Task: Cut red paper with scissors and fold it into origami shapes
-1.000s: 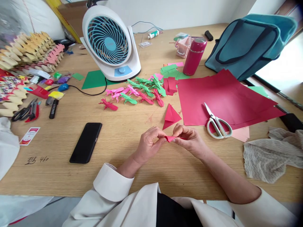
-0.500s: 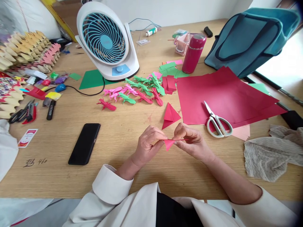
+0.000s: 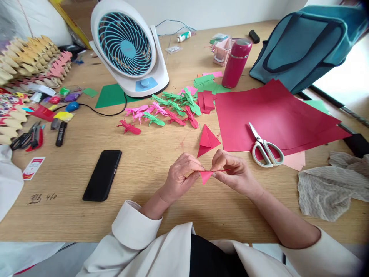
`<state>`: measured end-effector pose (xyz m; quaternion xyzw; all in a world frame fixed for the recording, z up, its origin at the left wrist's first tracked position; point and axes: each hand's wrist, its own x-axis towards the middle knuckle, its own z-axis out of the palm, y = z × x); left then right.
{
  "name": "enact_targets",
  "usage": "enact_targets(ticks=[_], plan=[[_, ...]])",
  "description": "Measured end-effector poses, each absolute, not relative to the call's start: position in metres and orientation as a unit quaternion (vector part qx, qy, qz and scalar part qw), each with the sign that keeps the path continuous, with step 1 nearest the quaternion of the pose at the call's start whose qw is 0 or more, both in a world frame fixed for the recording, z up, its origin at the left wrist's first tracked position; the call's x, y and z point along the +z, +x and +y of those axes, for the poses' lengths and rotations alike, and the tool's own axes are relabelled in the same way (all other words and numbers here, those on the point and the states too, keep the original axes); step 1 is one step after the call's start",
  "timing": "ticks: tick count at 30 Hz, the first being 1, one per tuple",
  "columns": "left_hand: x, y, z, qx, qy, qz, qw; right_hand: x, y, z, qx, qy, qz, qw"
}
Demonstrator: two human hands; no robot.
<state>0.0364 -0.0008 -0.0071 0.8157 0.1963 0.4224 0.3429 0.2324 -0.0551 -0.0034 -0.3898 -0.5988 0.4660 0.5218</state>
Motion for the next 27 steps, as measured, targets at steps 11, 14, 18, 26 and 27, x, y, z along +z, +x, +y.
enact_targets(ticks=[11, 14, 18, 26, 27], plan=[[-0.0073, 0.0357, 0.0007, 0.416, 0.838, 0.174, 0.306, -0.0041, 0.2325, -0.0551, 0.446, -0.388, -0.633, 0.500], [-0.0068, 0.0356, 0.0014, 0.416, 0.840, 0.173, 0.302, -0.0046, 0.2340, -0.0546, 0.445, -0.384, -0.632, 0.506], [-0.0058, 0.0355, 0.0024, 0.413, 0.841, 0.169, 0.304, -0.0038, 0.2355, -0.0544, 0.452, -0.384, -0.630, 0.502], [-0.0063, 0.0343, 0.0026, 0.413, 0.847, 0.162, 0.292, -0.0038, 0.2357, -0.0549, 0.474, -0.371, -0.620, 0.503], [-0.0068, 0.0339, 0.0027, 0.413, 0.849, 0.162, 0.288, -0.0034, 0.2355, -0.0549, 0.470, -0.374, -0.625, 0.500]])
